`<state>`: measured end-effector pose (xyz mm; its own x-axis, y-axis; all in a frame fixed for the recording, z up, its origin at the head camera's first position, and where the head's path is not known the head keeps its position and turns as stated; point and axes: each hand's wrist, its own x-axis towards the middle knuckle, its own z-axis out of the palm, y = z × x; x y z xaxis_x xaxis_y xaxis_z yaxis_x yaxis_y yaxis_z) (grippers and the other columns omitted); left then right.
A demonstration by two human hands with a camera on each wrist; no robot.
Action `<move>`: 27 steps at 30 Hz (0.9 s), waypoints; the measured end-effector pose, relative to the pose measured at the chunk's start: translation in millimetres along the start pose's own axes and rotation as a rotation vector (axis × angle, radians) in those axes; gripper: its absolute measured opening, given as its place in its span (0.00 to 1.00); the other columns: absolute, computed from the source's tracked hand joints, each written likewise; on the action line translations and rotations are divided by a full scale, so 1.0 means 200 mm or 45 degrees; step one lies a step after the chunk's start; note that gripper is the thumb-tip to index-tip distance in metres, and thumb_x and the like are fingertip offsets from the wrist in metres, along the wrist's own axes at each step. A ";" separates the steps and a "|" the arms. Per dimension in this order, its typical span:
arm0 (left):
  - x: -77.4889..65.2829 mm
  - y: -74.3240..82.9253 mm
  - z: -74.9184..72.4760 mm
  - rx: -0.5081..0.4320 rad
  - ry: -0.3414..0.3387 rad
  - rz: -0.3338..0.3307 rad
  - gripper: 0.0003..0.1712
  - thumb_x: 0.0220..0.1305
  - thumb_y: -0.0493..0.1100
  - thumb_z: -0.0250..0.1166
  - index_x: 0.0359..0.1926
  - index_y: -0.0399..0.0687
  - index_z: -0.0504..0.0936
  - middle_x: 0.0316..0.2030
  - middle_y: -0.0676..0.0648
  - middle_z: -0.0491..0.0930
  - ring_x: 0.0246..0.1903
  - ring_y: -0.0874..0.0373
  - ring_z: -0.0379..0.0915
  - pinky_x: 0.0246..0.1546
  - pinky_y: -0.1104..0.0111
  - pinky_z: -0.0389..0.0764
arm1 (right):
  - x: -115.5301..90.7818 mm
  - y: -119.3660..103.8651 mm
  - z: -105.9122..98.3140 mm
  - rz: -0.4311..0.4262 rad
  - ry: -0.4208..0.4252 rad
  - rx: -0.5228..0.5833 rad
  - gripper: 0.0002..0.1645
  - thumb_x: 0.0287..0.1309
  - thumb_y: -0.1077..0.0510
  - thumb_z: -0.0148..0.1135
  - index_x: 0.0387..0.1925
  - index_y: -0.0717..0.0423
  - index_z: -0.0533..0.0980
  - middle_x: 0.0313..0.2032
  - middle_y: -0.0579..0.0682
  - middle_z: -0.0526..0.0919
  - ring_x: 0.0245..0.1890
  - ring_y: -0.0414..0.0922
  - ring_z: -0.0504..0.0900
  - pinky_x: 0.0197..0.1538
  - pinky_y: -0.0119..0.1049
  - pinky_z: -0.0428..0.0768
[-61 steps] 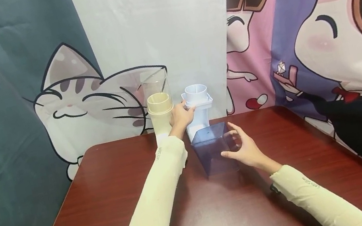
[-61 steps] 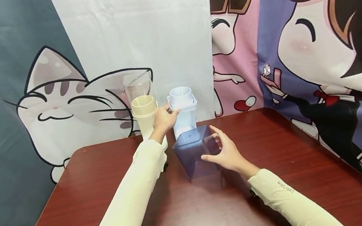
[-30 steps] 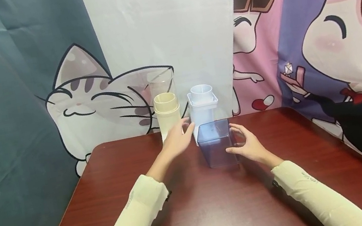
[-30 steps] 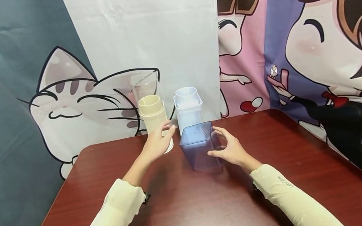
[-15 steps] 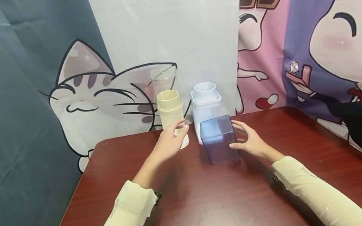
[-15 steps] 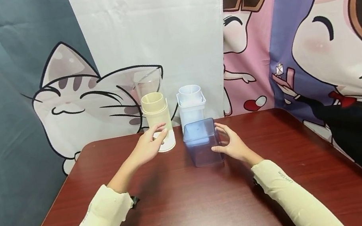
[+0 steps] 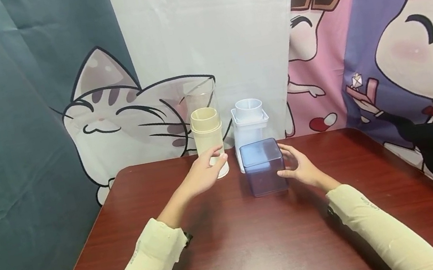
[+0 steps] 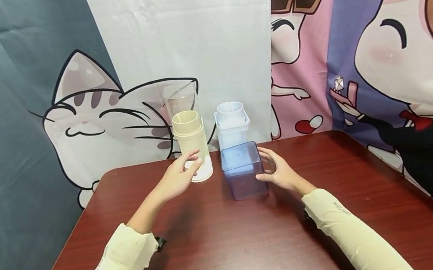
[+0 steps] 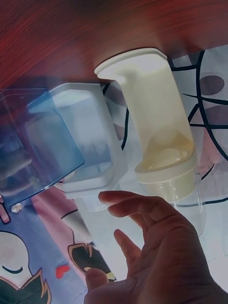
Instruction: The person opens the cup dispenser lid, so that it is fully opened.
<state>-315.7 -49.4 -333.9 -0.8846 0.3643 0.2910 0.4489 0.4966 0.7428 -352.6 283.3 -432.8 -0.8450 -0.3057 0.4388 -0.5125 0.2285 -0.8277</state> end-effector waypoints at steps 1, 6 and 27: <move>0.00 0.00 0.00 -0.001 0.000 -0.003 0.29 0.74 0.53 0.54 0.70 0.49 0.68 0.62 0.39 0.75 0.52 0.44 0.79 0.56 0.53 0.75 | 0.00 0.00 0.00 0.004 -0.002 -0.002 0.51 0.51 0.74 0.70 0.73 0.63 0.55 0.67 0.70 0.65 0.67 0.67 0.64 0.56 0.58 0.74; -0.01 -0.01 -0.01 -0.018 -0.022 0.000 0.29 0.74 0.52 0.55 0.71 0.48 0.67 0.62 0.37 0.73 0.51 0.42 0.79 0.56 0.52 0.75 | 0.00 0.00 0.00 0.033 0.008 -0.062 0.51 0.53 0.72 0.69 0.74 0.61 0.54 0.68 0.71 0.64 0.67 0.68 0.64 0.59 0.64 0.69; -0.03 -0.05 -0.05 -0.017 -0.027 0.004 0.28 0.73 0.51 0.56 0.70 0.47 0.68 0.62 0.37 0.74 0.50 0.43 0.78 0.54 0.52 0.75 | 0.05 -0.04 0.01 0.069 0.050 -0.194 0.45 0.56 0.65 0.71 0.72 0.61 0.60 0.68 0.69 0.65 0.68 0.66 0.64 0.64 0.59 0.65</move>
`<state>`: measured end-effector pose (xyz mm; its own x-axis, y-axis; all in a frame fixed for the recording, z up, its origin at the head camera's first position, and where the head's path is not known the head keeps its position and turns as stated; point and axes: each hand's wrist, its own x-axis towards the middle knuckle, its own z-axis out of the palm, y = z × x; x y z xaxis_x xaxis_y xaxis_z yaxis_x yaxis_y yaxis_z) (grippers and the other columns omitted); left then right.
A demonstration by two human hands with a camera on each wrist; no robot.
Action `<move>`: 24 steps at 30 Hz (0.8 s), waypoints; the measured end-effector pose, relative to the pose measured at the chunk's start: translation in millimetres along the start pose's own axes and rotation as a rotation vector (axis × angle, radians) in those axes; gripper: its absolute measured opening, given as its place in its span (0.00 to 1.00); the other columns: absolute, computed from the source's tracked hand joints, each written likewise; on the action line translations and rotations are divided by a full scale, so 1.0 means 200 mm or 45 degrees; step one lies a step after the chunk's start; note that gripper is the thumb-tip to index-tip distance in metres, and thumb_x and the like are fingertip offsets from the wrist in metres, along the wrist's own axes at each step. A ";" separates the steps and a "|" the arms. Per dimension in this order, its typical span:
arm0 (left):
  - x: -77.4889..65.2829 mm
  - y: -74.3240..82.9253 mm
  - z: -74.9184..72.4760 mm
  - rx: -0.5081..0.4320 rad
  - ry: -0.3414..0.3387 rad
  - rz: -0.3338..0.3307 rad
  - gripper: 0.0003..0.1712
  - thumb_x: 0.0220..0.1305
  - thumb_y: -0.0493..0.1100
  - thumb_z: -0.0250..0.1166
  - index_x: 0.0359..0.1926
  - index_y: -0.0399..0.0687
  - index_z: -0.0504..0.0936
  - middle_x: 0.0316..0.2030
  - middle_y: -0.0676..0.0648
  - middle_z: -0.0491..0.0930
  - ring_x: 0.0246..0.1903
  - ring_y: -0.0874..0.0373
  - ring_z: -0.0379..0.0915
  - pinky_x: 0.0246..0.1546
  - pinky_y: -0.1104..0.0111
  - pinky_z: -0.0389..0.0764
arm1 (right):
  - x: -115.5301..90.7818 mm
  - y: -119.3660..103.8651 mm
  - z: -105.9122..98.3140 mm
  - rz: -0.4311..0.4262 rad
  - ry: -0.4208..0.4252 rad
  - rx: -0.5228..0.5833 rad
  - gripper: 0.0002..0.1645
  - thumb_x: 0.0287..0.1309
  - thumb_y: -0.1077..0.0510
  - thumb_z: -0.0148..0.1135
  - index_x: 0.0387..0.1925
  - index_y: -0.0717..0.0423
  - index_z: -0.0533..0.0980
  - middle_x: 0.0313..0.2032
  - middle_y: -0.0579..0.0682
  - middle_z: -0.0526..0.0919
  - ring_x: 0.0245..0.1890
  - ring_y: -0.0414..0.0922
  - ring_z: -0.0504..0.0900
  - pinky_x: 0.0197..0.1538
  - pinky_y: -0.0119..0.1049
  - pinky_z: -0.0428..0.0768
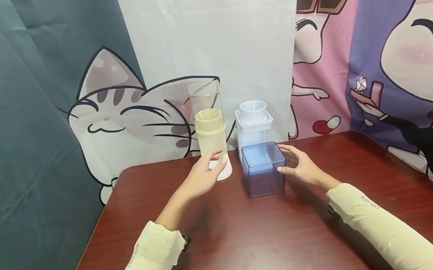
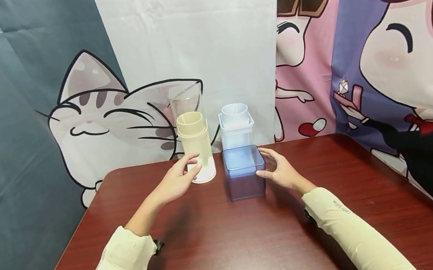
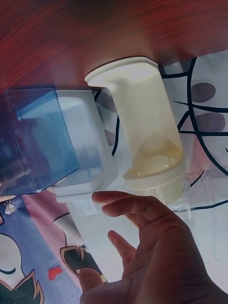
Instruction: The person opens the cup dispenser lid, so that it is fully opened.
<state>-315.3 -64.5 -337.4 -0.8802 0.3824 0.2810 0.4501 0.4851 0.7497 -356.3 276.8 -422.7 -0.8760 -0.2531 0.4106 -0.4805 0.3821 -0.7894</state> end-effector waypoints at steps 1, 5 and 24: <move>0.00 0.00 0.00 -0.002 0.002 0.001 0.28 0.73 0.51 0.56 0.70 0.47 0.68 0.62 0.37 0.74 0.50 0.43 0.78 0.54 0.52 0.75 | 0.00 -0.01 0.00 0.003 -0.004 -0.003 0.45 0.56 0.65 0.71 0.72 0.61 0.60 0.68 0.69 0.65 0.68 0.66 0.64 0.64 0.60 0.65; 0.00 -0.01 -0.01 -0.003 0.006 -0.005 0.29 0.73 0.51 0.56 0.70 0.46 0.67 0.62 0.36 0.73 0.50 0.42 0.78 0.54 0.52 0.75 | -0.01 -0.10 -0.01 0.035 -0.019 -0.025 0.45 0.55 0.64 0.72 0.71 0.64 0.61 0.68 0.70 0.65 0.68 0.67 0.64 0.62 0.60 0.67; -0.01 -0.13 0.00 -0.069 0.373 -0.171 0.46 0.64 0.53 0.66 0.76 0.47 0.54 0.68 0.36 0.64 0.57 0.39 0.74 0.56 0.48 0.74 | 0.21 -0.33 0.14 -0.057 0.682 -0.279 0.30 0.56 0.51 0.72 0.58 0.59 0.77 0.56 0.56 0.81 0.52 0.57 0.81 0.50 0.52 0.80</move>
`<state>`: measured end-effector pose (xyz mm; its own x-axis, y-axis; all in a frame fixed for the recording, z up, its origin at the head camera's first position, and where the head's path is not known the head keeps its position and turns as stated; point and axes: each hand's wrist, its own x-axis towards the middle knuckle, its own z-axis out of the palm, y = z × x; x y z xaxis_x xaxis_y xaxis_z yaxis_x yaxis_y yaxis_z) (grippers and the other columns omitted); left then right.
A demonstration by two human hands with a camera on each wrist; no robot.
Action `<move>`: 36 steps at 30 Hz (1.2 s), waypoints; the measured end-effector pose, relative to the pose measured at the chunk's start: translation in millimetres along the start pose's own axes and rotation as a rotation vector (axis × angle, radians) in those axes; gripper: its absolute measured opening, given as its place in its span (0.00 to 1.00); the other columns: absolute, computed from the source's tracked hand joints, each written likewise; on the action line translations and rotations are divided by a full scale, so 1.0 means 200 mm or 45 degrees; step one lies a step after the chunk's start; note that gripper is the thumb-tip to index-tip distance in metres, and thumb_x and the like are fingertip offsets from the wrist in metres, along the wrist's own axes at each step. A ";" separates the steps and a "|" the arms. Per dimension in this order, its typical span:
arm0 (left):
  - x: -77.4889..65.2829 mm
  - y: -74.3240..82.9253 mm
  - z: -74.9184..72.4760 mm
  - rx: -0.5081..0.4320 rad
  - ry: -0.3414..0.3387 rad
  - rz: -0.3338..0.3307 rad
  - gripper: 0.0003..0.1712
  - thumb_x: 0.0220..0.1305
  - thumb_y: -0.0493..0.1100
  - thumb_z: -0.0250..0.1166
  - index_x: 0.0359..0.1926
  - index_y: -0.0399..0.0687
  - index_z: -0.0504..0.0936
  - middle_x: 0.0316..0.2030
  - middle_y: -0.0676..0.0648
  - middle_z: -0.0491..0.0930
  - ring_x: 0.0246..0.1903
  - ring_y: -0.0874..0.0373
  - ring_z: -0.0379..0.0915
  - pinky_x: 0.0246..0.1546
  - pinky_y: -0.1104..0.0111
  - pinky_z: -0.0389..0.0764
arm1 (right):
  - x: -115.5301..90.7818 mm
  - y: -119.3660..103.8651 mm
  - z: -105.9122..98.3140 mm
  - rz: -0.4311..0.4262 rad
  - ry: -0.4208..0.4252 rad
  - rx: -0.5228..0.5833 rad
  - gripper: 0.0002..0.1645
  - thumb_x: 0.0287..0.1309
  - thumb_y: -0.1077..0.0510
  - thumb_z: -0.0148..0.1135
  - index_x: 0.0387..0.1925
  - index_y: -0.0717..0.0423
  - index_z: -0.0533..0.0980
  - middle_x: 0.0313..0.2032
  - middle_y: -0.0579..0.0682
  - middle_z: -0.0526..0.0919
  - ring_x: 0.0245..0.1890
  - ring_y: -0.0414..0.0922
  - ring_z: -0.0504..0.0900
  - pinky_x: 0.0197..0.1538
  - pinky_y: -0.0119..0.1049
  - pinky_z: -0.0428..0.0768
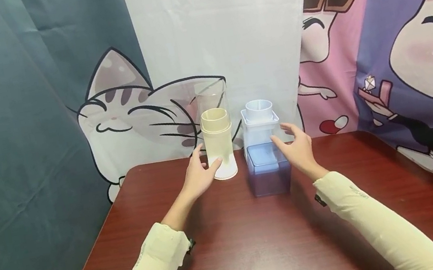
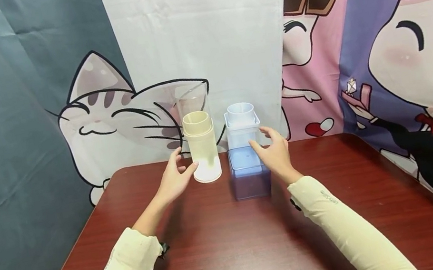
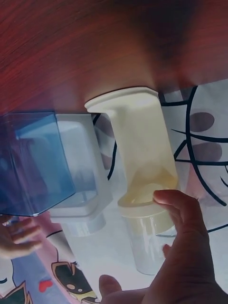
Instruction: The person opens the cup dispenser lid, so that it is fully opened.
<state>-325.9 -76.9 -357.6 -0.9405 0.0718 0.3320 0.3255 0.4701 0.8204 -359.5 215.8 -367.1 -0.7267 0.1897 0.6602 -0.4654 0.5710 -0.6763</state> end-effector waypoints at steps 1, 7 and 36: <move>0.00 0.00 0.00 0.000 0.019 -0.015 0.48 0.63 0.54 0.66 0.76 0.47 0.53 0.69 0.36 0.62 0.59 0.38 0.72 0.58 0.48 0.72 | 0.01 -0.02 0.01 -0.013 0.008 0.001 0.30 0.56 0.52 0.72 0.58 0.60 0.77 0.56 0.56 0.81 0.53 0.57 0.80 0.51 0.52 0.80; 0.00 0.01 0.00 0.015 0.123 -0.075 0.57 0.60 0.57 0.68 0.79 0.48 0.44 0.75 0.31 0.46 0.72 0.36 0.49 0.68 0.44 0.56 | 0.04 -0.18 0.08 -0.076 -0.025 0.040 0.33 0.55 0.52 0.72 0.59 0.62 0.75 0.56 0.61 0.80 0.52 0.61 0.79 0.55 0.58 0.73; -0.03 -0.01 -0.01 -0.058 0.133 -0.055 0.48 0.61 0.55 0.69 0.74 0.48 0.53 0.71 0.36 0.60 0.69 0.40 0.58 0.66 0.45 0.61 | 0.29 -0.53 0.50 0.104 -0.215 -0.145 0.52 0.54 0.37 0.69 0.75 0.41 0.57 0.64 0.58 0.70 0.62 0.56 0.70 0.61 0.51 0.70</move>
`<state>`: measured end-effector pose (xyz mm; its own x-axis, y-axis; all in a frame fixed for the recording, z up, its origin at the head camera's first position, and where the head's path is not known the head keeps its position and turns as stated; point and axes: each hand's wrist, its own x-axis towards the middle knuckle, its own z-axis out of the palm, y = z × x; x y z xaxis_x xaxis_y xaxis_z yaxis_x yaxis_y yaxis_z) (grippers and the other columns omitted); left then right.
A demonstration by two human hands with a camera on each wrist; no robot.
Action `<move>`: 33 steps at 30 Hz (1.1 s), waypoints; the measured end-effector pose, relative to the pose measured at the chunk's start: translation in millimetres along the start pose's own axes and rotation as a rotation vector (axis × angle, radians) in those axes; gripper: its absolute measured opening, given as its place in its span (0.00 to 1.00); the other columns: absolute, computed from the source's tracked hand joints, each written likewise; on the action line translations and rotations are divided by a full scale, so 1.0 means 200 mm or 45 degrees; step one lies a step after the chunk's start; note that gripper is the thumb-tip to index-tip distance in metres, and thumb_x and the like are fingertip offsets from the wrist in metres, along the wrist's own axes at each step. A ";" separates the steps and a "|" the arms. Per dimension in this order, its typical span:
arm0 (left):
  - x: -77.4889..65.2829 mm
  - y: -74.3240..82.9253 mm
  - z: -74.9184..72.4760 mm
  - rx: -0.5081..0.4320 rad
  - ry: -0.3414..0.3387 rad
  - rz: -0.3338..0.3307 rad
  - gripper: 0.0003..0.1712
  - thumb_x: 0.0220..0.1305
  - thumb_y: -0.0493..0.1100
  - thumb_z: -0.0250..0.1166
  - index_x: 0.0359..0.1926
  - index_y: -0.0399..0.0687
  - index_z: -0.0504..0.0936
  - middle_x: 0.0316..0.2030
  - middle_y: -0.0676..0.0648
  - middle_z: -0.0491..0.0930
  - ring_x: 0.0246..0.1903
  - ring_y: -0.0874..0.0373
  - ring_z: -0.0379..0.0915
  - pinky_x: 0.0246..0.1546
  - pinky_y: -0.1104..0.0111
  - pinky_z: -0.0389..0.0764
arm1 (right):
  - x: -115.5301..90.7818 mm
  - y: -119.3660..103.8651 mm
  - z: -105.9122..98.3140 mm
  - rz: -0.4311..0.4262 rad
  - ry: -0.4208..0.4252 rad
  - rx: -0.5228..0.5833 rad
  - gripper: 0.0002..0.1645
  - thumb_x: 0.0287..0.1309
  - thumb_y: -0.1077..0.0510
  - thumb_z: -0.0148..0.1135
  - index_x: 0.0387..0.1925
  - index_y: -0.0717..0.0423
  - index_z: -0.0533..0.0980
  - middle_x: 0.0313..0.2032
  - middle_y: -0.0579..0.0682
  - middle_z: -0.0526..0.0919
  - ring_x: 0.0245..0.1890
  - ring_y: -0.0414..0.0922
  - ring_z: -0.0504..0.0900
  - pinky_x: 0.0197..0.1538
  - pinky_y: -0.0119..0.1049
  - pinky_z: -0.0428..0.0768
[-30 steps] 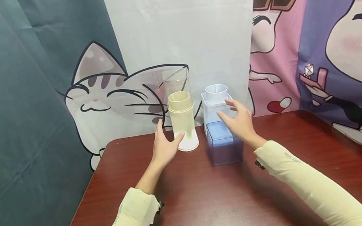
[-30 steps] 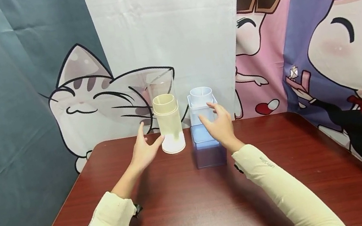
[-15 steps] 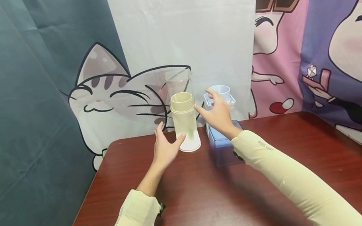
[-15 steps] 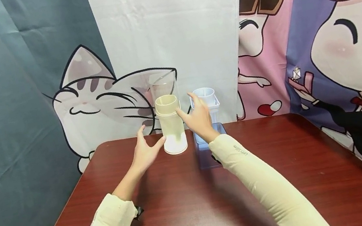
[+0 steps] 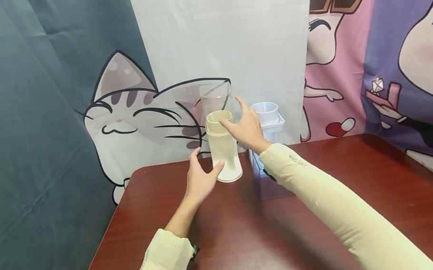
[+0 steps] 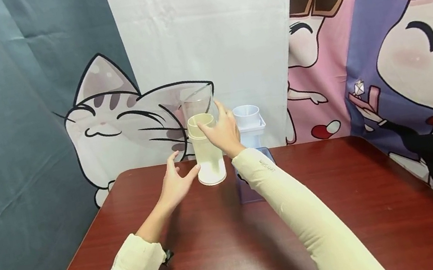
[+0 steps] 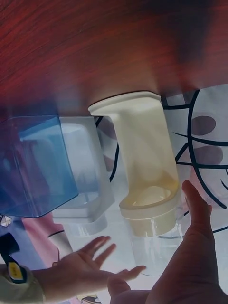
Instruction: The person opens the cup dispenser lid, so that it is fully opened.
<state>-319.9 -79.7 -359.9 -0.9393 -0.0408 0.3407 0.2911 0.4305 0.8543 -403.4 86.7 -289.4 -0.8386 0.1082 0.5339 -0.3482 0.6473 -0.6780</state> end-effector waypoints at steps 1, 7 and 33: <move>0.00 0.00 0.00 0.001 -0.004 0.004 0.48 0.61 0.55 0.68 0.74 0.48 0.54 0.71 0.36 0.60 0.69 0.39 0.58 0.65 0.45 0.61 | 0.01 -0.01 0.00 -0.016 0.001 -0.012 0.52 0.54 0.37 0.69 0.75 0.41 0.56 0.65 0.58 0.69 0.62 0.56 0.70 0.61 0.52 0.71; 0.00 -0.02 0.00 0.016 -0.004 0.027 0.46 0.61 0.55 0.68 0.73 0.47 0.56 0.70 0.36 0.62 0.69 0.40 0.59 0.66 0.45 0.62 | 0.09 -0.09 0.00 -0.111 -0.009 -0.087 0.54 0.53 0.40 0.70 0.76 0.43 0.56 0.64 0.63 0.69 0.59 0.58 0.72 0.56 0.53 0.74; -0.03 -0.12 -0.04 0.004 -0.008 0.062 0.35 0.63 0.51 0.68 0.66 0.47 0.65 0.62 0.36 0.68 0.59 0.38 0.70 0.57 0.45 0.71 | 0.16 -0.18 0.13 0.016 -0.058 -0.151 0.49 0.51 0.37 0.71 0.69 0.47 0.59 0.58 0.68 0.65 0.53 0.64 0.71 0.53 0.53 0.75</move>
<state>-320.2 -97.6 -379.6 -0.9253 -0.0140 0.3791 0.3358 0.4344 0.8358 -428.6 46.0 -261.1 -0.8616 0.0840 0.5006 -0.2880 0.7312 -0.6184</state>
